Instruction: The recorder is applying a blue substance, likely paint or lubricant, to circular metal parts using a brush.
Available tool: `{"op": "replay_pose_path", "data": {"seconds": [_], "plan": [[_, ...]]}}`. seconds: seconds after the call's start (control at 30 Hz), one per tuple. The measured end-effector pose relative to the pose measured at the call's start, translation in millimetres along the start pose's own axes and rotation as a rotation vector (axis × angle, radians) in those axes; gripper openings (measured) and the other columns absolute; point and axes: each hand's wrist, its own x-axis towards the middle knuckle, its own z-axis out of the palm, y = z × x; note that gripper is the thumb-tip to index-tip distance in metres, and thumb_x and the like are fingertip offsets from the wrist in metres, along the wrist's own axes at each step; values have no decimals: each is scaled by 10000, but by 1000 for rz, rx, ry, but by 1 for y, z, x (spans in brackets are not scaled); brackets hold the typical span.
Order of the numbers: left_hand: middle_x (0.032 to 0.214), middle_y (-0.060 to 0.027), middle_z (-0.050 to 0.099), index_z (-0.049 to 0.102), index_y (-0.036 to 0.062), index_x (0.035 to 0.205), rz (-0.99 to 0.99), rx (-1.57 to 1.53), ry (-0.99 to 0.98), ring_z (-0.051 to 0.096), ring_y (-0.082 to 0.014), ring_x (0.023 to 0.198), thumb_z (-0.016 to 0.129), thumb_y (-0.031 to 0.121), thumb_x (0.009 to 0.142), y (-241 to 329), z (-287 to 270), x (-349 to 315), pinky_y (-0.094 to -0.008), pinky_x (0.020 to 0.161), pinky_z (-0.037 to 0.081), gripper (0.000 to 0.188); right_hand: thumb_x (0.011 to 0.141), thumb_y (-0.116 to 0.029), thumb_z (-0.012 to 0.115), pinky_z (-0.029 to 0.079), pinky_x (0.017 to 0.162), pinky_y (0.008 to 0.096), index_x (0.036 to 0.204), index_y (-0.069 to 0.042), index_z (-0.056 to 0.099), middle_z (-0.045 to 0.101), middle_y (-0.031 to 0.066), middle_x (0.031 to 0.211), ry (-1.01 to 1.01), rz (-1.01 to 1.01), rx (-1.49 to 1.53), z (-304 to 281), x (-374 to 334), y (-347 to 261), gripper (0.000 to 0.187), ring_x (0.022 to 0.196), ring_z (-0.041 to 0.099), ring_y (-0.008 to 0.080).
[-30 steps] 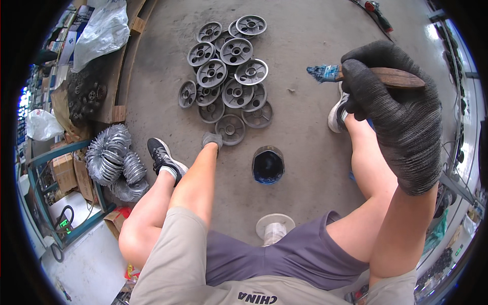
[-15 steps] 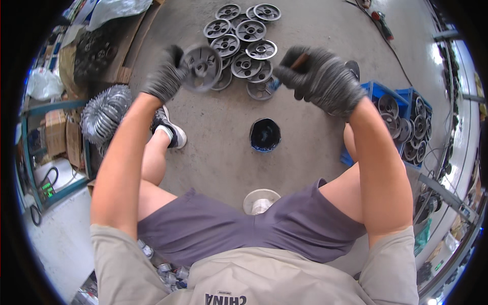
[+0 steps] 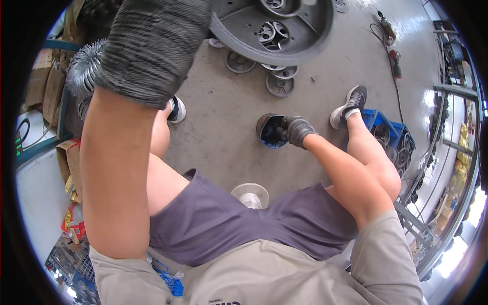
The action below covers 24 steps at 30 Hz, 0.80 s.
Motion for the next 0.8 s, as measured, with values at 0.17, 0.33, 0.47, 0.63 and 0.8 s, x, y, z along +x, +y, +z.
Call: {"op": "replay_pose_path", "data": {"seconds": [0.17, 0.33, 0.47, 0.63, 0.8], "plan": [[1059, -173, 694, 669, 17, 1181, -242, -314, 31, 669, -231, 951, 601, 212, 1000, 3, 3, -3, -354, 836, 542, 275, 867, -290, 682, 547, 830, 446, 968, -72, 720, 729, 173, 935, 13, -58, -251, 30, 14, -17, 243, 892, 692, 383], [1001, -205, 686, 681, -14, 1138, -278, -334, 60, 658, -248, 903, 597, 208, 996, -3, 19, -4, -363, 790, 537, 277, 858, -290, 672, 569, 681, 393, 953, -12, 707, 719, 167, 770, -105, 6, -168, 41, 29, -5, 296, 694, 704, 295], [962, -206, 688, 687, -26, 1077, -404, -511, 57, 657, -255, 870, 596, 220, 993, 8, 25, 9, -344, 772, 542, 275, 871, -271, 671, 537, 522, 339, 954, 57, 675, 665, 120, 610, -187, 139, 141, 9, 38, 7, 339, 535, 658, 189], [994, -153, 713, 672, 57, 1181, -485, -475, -16, 677, -207, 905, 617, 268, 1005, -11, 28, 7, -338, 828, 533, 281, 907, -309, 694, 548, 580, 311, 926, 23, 665, 687, 124, 784, 7, -5, 1058, -109, -44, -52, 334, 641, 676, 215], [913, -142, 715, 671, 21, 1109, -527, -426, -83, 654, -203, 812, 636, 324, 991, 7, 48, 7, -335, 777, 523, 327, 924, -295, 694, 530, 553, 304, 957, 9, 647, 672, 112, 788, 182, -237, 1150, -185, -125, -70, 309, 624, 656, 191]]}}
